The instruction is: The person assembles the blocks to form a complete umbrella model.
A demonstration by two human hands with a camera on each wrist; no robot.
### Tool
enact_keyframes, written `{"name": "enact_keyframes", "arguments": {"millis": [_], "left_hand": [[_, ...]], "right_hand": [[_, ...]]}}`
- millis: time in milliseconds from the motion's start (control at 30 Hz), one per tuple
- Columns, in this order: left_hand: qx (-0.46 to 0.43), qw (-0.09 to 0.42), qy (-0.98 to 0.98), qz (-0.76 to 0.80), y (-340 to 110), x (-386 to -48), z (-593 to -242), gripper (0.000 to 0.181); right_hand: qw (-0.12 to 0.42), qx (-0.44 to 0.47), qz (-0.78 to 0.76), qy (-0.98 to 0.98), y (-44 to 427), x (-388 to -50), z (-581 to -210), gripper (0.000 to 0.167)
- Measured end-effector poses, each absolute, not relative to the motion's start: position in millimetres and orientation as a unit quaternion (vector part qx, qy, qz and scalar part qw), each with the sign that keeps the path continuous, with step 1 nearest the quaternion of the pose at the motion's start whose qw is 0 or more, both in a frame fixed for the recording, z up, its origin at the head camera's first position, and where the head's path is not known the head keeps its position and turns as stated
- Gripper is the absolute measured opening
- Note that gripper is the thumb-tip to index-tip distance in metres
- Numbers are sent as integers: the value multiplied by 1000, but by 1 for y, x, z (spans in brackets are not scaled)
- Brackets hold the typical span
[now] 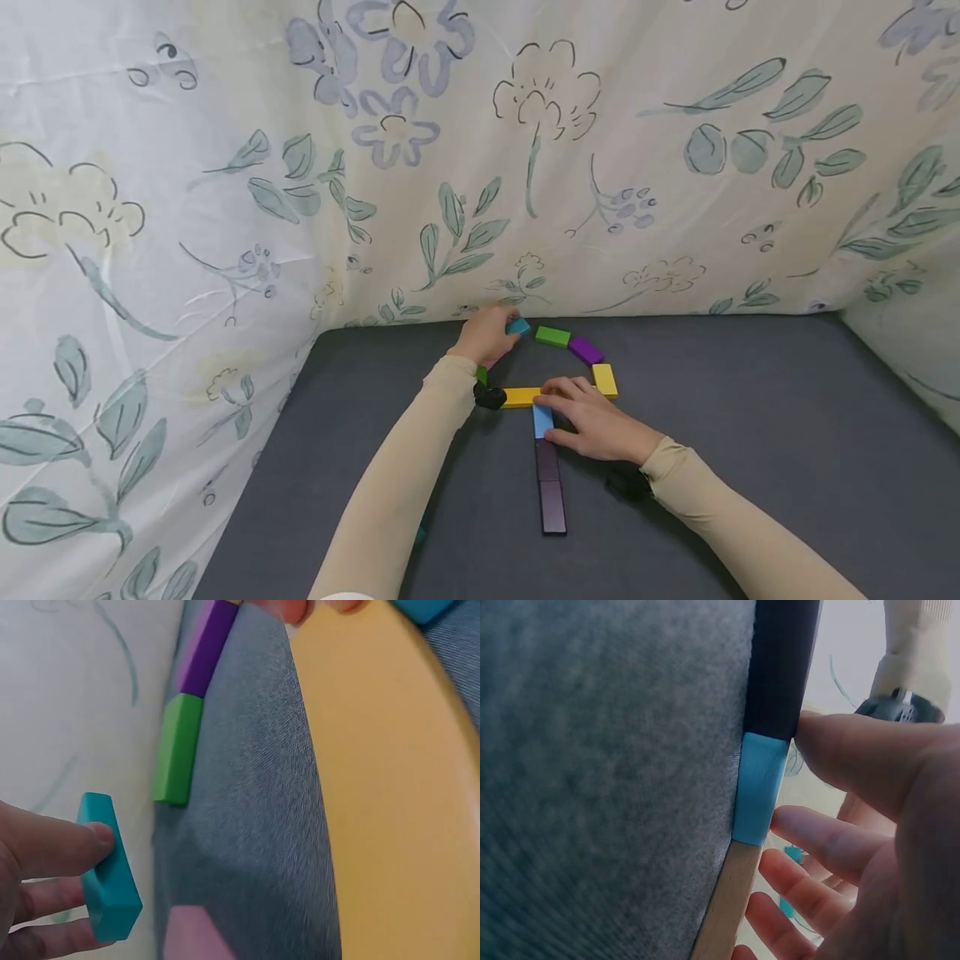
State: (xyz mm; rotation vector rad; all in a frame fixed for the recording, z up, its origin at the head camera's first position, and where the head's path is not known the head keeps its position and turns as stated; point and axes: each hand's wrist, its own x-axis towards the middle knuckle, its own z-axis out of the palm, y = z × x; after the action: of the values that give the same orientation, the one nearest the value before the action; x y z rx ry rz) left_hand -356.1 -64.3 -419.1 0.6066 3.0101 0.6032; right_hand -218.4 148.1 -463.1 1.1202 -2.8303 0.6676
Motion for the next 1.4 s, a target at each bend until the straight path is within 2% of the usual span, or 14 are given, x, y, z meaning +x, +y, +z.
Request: {"name": "enact_keyframes", "arguments": {"millis": [400, 533, 900, 1400], "left_hand": [[187, 4, 965, 182, -53, -379, -440, 41], [180, 13, 967, 177, -53, -382, -444, 40], [183, 26, 967, 174, -46, -382, -445, 41], [183, 28, 974, 134, -33, -385, -442, 41]], "right_hand": [[38, 368, 206, -906, 148, -221, -467, 47], [22, 361, 210, -908, 146, -220, -465, 49], [20, 357, 216, -909, 147, -220, -464, 48], [42, 368, 214, -904, 148, -222, -466, 46]]}}
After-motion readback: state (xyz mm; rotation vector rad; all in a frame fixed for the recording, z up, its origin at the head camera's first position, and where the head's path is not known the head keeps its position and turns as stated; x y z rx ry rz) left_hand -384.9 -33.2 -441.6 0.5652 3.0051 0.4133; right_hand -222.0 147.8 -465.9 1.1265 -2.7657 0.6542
